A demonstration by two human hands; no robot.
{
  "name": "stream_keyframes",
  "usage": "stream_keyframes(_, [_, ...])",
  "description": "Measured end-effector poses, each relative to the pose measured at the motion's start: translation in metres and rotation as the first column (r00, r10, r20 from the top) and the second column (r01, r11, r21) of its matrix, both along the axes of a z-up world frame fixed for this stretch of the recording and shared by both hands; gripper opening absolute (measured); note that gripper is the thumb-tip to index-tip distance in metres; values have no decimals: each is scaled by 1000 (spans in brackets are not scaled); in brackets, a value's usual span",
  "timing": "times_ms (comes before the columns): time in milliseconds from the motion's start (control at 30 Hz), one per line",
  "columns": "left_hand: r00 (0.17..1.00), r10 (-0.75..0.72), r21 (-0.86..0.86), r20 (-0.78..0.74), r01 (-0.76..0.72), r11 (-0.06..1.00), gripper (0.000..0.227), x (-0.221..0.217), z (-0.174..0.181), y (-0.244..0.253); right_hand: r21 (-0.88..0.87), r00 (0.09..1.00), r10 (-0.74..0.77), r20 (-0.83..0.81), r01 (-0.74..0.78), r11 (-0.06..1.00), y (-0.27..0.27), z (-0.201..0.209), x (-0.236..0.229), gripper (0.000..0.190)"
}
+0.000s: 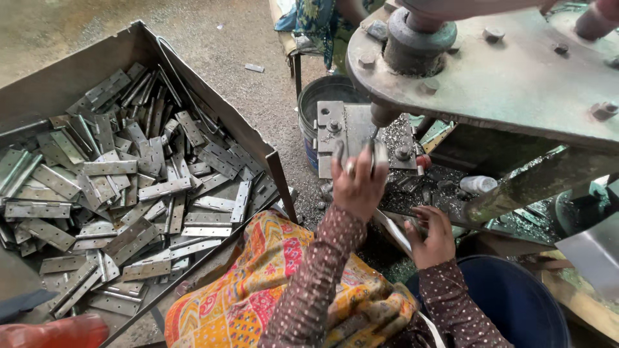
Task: The person sits on the floor and repeatedly picks up metal hinge pieces from a bin, places them under a drill press, and operates the lever to drill holes. They then return the processed pieces to the bin and continue the cycle.
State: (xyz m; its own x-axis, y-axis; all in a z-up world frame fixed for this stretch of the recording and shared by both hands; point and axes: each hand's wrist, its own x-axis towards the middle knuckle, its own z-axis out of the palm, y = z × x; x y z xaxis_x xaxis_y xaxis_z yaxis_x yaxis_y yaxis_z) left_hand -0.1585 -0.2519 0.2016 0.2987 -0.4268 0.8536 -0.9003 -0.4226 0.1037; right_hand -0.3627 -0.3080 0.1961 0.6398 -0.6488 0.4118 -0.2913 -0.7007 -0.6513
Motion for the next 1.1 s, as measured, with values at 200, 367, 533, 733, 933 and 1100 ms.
stream_keyframes(200, [958, 259, 643, -124, -121, 756, 44, 17, -15, 10, 19, 999, -26, -45, 27, 999, -2, 3, 3, 32])
stream_keyframes(367, [829, 387, 530, -404, -132, 838, 71, -7, -15, 39, 34, 998, 3, -70, 0, 999, 0, 3, 3, 31])
stream_keyframes(533, [903, 244, 555, -354, -8, 832, 56, -24, -8, 19, 41, 998, 13, -59, -10, 999, 1, 4, 3, 28])
stream_keyframes(733, [875, 243, 558, -419, 37, 829, 43, -7, -14, 5, -20, 920, -41, -390, 36, 999, -18, -45, -3, 43])
stream_keyframes(933, [874, 173, 452, -453, 58, 890, 45, -10, -11, 16, -46, 623, -53, -780, 27, 999, -1, -162, -21, 58])
stream_keyframes(1100, [898, 164, 472, -408, 54, 880, 45, -9, -11, 21, 142, 585, 95, -805, 35, 989, -19, -159, -15, 65])
